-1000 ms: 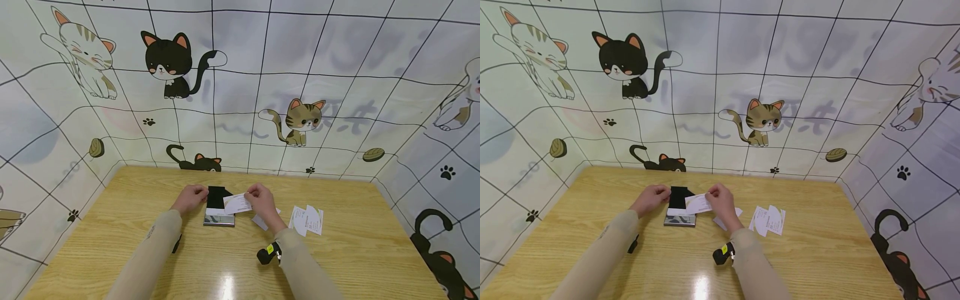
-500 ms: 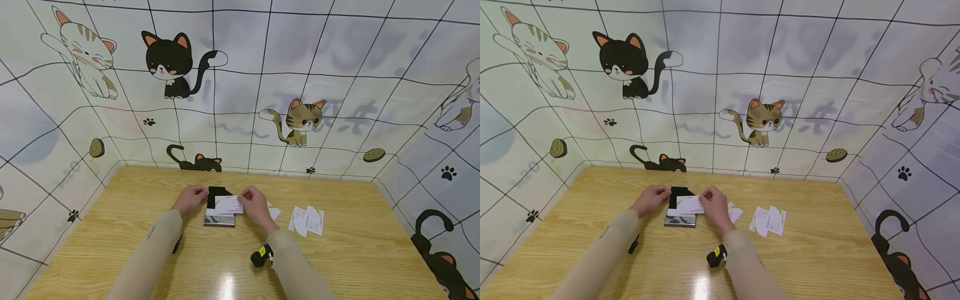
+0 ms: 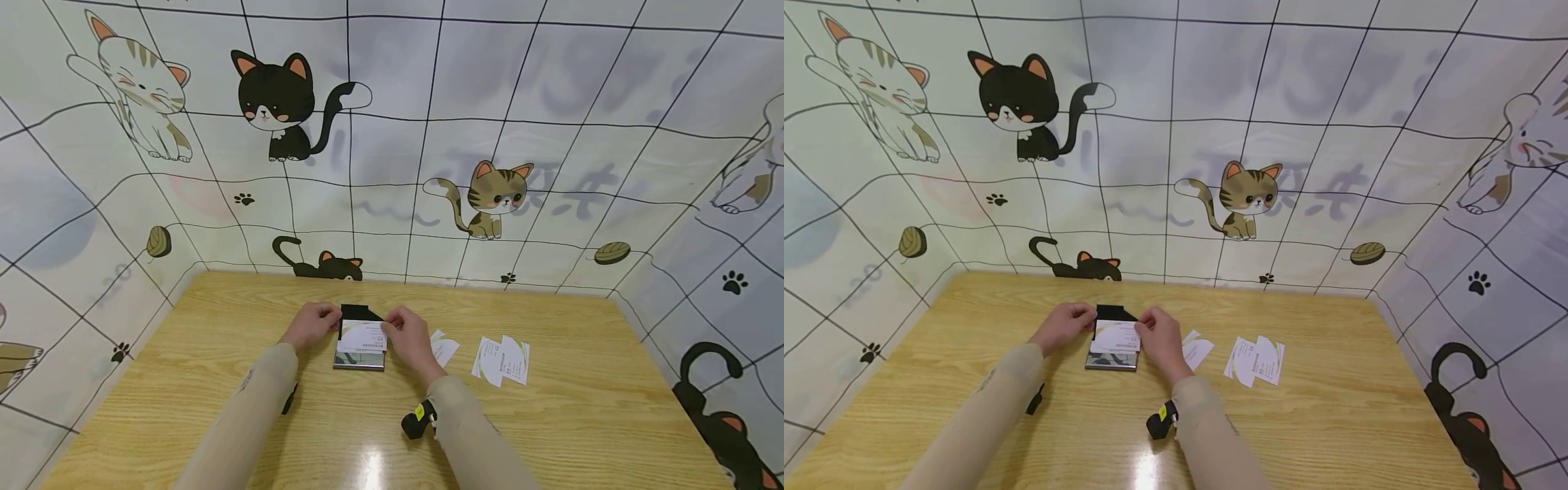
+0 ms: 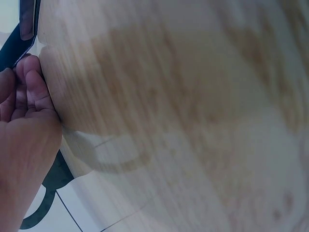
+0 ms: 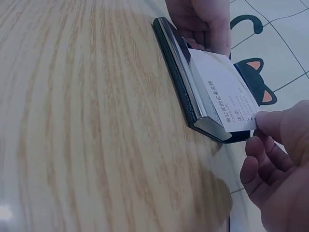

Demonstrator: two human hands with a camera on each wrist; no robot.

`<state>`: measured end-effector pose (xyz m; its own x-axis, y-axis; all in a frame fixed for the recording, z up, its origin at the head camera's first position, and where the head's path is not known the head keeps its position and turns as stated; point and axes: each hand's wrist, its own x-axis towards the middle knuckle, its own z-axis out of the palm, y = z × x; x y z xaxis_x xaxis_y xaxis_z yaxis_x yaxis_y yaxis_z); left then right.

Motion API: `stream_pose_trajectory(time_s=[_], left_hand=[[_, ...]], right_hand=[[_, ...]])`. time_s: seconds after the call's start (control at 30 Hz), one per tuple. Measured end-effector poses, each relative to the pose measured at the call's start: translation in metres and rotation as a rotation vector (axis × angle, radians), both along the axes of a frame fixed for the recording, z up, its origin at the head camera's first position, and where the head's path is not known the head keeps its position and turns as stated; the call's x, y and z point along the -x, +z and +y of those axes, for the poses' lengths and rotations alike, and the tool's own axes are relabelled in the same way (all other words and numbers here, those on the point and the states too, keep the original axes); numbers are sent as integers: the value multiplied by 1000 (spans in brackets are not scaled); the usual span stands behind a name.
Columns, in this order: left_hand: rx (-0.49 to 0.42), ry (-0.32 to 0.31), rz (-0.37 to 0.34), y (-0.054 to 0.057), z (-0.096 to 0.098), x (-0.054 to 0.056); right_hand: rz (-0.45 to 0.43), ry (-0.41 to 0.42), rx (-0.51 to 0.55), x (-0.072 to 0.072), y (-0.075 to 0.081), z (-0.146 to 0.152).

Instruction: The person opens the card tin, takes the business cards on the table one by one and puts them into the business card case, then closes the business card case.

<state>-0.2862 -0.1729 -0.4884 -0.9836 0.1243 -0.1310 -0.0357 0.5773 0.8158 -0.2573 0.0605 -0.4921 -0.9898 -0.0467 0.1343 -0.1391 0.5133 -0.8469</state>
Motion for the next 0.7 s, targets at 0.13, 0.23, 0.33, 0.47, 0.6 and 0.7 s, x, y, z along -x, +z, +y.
stream_pose_trajectory(time_s=[0.13, 0.23, 0.33, 0.47, 0.6, 0.7], left_hand=[[-5, 8, -4, 0, 0, 1], [0, 5, 0, 0, 0, 1], [-1, 4, 1, 0, 0, 1], [-4, 4, 0, 0, 0, 1], [-3, -4, 9, 1, 0, 0], [3, -11, 14, 2, 0, -1]], right_hand=[[-7, 2, -7, 0, 0, -3], [-15, 6, -11, -1, 1, -4], [-16, 6, -26, -1, 1, -6], [-8, 12, -52, -1, -2, -5], [-9, 36, -74, -1, -2, -5], [-19, 58, -93, -2, -2, -4]])
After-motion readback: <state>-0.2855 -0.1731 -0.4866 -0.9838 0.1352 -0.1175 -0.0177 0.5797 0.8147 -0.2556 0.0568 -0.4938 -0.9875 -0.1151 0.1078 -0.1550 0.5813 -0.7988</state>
